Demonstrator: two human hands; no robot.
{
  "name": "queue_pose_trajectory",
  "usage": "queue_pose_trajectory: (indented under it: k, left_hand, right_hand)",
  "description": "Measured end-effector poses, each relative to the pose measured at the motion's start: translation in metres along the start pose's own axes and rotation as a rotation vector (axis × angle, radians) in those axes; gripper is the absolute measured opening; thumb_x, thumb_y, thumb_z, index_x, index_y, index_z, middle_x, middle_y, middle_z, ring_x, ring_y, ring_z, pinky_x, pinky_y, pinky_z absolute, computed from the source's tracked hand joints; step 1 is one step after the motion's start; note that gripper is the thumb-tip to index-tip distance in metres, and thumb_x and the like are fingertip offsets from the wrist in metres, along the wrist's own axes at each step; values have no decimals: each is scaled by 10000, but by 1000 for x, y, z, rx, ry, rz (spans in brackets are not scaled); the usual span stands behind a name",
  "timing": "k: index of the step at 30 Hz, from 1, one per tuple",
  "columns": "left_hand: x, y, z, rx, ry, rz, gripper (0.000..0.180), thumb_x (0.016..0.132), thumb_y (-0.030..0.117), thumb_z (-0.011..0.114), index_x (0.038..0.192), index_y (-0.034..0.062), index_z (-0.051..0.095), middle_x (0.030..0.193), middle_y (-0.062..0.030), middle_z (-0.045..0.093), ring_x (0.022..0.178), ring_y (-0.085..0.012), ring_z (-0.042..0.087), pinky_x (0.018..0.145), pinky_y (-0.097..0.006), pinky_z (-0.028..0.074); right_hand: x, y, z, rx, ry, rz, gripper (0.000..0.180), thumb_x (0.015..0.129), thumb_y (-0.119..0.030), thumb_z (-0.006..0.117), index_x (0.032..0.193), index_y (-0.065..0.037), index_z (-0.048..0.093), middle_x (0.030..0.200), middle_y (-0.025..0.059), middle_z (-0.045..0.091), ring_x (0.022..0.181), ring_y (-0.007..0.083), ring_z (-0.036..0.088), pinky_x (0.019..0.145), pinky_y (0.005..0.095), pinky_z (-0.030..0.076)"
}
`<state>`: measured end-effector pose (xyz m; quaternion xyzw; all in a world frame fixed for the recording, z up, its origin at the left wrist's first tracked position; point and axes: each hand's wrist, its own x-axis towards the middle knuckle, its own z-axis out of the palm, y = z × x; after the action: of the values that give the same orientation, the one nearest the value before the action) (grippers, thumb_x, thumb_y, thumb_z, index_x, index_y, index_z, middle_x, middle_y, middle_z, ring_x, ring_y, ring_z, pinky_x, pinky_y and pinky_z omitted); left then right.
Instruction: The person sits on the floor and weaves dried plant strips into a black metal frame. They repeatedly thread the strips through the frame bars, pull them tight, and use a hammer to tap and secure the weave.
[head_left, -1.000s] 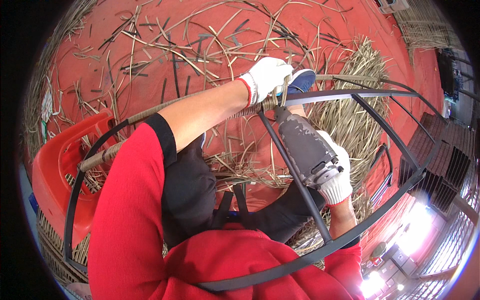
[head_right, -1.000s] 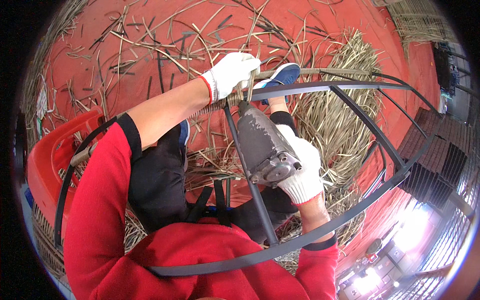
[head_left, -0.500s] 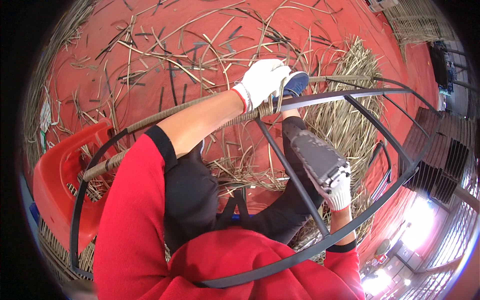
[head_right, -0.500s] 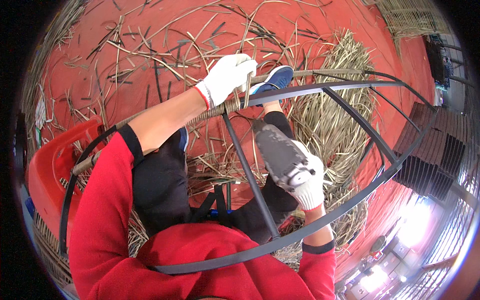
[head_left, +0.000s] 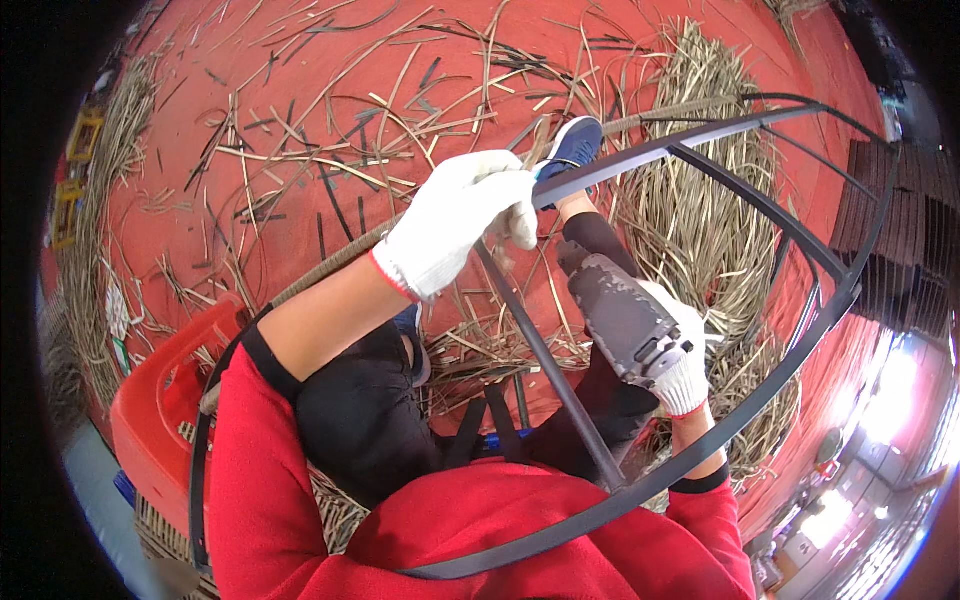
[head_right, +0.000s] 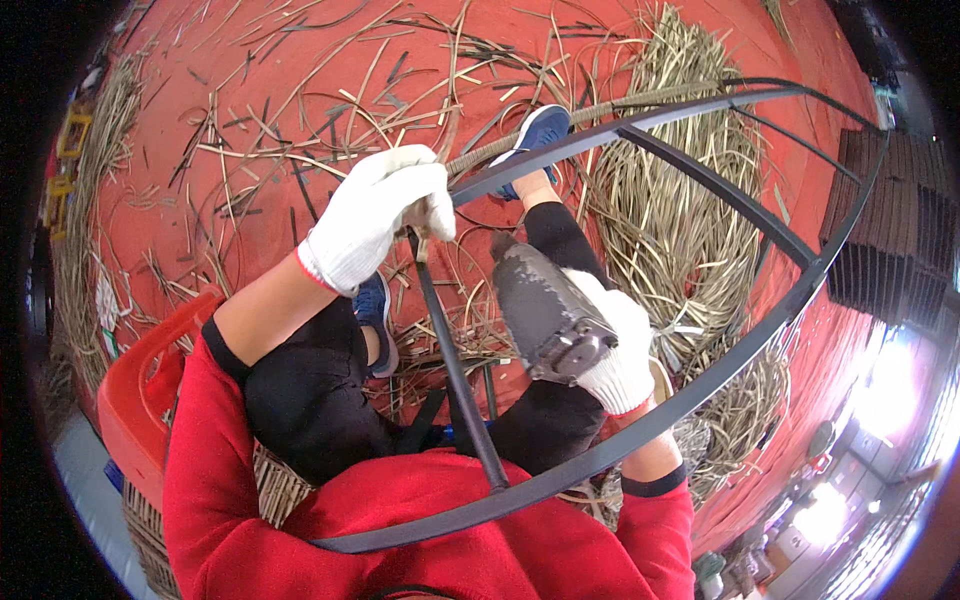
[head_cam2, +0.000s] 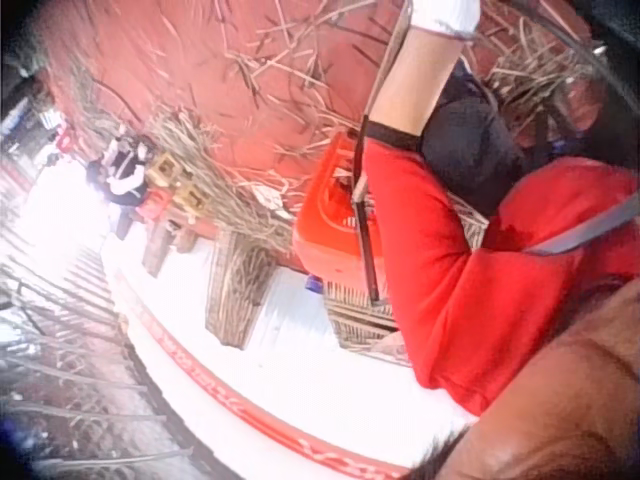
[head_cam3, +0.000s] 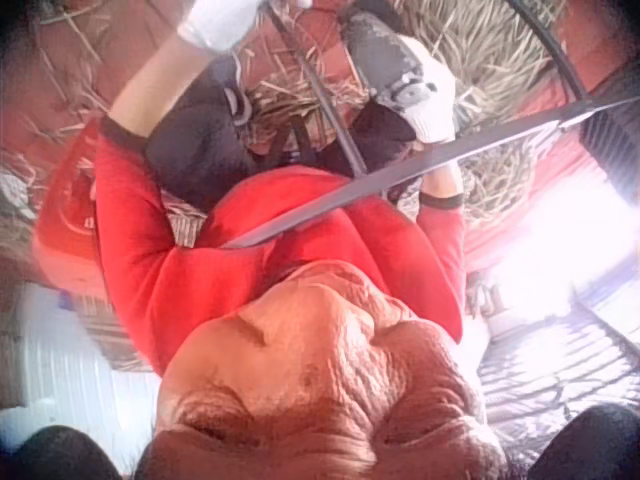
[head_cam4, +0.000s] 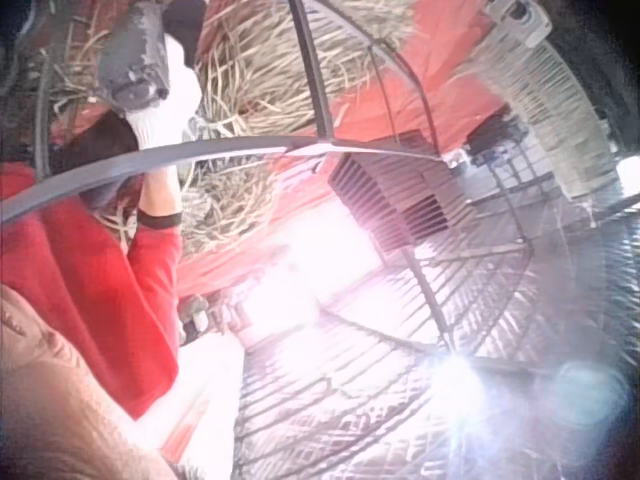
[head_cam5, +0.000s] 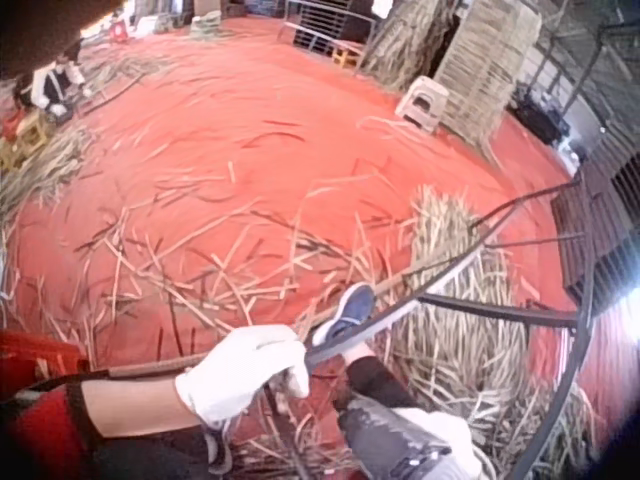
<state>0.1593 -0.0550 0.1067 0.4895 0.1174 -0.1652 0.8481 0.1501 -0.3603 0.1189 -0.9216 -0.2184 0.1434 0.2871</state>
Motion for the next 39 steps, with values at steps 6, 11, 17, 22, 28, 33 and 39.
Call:
queue_pose_trajectory:
  k: [6, 11, 17, 22, 28, 33, 39]
  left_hand:
    - [5, 2, 1, 45, 38, 102, 248, 994, 211, 526, 845, 23, 590, 740, -82, 654, 669, -146, 612, 683, -284, 504]
    - [23, -4, -17, -80, 79, 167, 235, 992, 198, 518, 854, 20, 580, 775, -107, 649, 717, -207, 643, 730, -339, 537]
    - [49, -28, -55, -409, 200, -46, 182, 985, 199, 570, 911, 33, 593, 789, -103, 637, 719, -278, 662, 695, -409, 574]
    - [64, -52, -65, -425, 237, -142, 217, 990, 209, 567, 854, 42, 601, 751, -99, 629, 702, -263, 657, 692, -416, 562]
    - [73, -74, -72, -390, 137, -159, 211, 999, 207, 549, 858, 58, 600, 701, -77, 611, 630, -230, 619, 608, -386, 537]
    - [78, -88, -55, -248, 212, -228, 263, 989, 166, 510, 738, 97, 551, 623, -22, 541, 543, -169, 544, 516, -306, 467]
    - [83, -99, -48, 476, 108, 12, 277, 959, 158, 535, 687, 108, 546, 615, -24, 518, 533, -178, 514, 509, -320, 441]
  right_hand:
    - [9, -27, -22, -238, -152, -38, 415, 758, -221, 737, 1143, -78, 672, 932, 96, 717, 839, 289, 697, 745, 345, 545]
    - [16, -34, -27, -107, -156, -38, 363, 804, -175, 713, 1143, -50, 677, 983, 85, 726, 861, 236, 705, 780, 319, 546]
    - [28, -37, -28, 102, -191, 20, 323, 892, -76, 641, 1195, 33, 644, 1074, 81, 715, 948, 131, 677, 853, 271, 536]
    - [43, -46, -39, 211, -231, -9, 319, 906, -63, 610, 1208, 39, 633, 1090, 90, 709, 975, 139, 673, 876, 280, 533]
    - [27, -40, -51, 109, -198, -55, 315, 926, -51, 565, 1221, 47, 619, 1109, 101, 701, 998, 154, 664, 903, 301, 526]
    - [-22, -22, -66, 35, -162, -49, 315, 942, -40, 527, 1232, 53, 607, 1125, 110, 694, 1018, 167, 657, 925, 318, 520]
    - [-88, 3, -76, -6, 139, 111, 512, 719, -235, 801, 1179, -48, 676, 998, 142, 727, 926, 308, 707, 858, 372, 539]
